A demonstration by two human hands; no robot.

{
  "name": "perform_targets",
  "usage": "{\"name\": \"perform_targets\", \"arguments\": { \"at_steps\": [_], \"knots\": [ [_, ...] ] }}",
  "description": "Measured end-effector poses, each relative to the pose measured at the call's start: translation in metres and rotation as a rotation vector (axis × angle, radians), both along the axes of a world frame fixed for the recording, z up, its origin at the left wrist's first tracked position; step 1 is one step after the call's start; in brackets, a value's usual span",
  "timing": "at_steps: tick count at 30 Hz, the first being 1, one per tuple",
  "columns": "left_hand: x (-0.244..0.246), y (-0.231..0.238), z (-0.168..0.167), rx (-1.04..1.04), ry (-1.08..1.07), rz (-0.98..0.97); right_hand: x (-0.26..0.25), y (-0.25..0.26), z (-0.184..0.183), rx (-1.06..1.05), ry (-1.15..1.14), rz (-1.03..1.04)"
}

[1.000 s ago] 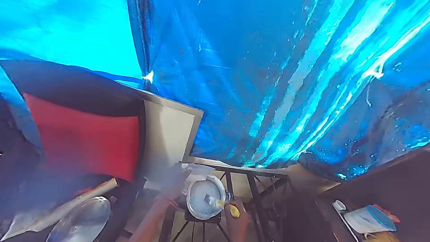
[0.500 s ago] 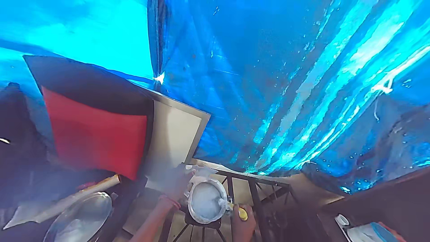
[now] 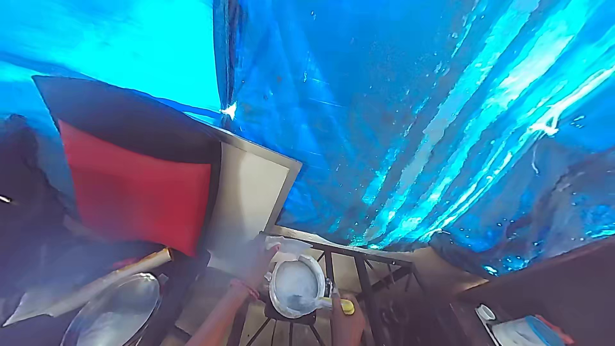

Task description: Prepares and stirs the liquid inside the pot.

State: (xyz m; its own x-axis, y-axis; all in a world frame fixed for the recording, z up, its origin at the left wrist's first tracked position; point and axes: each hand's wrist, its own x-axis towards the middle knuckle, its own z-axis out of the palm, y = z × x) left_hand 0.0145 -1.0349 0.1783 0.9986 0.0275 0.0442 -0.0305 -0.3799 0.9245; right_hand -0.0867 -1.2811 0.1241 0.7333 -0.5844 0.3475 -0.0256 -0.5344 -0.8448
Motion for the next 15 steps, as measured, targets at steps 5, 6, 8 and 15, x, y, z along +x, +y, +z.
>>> {"name": "perform_targets", "arguments": {
  "at_steps": [5,6,8,15],
  "knots": [
    [-0.002,-0.001,0.001,0.011,0.027,-0.014,0.003,0.000,-0.010,-0.068,-0.053,0.024],
    [-0.001,0.000,0.002,0.013,0.035,-0.017,0.001,0.002,-0.009,-0.051,-0.042,0.042],
    [-0.001,0.001,0.002,0.020,0.037,-0.018,-0.003,-0.001,-0.010,-0.041,-0.052,0.007],
    [-0.001,-0.002,0.001,0.027,0.041,-0.012,-0.017,-0.003,-0.013,0.055,-0.024,0.037]
  ]
}}
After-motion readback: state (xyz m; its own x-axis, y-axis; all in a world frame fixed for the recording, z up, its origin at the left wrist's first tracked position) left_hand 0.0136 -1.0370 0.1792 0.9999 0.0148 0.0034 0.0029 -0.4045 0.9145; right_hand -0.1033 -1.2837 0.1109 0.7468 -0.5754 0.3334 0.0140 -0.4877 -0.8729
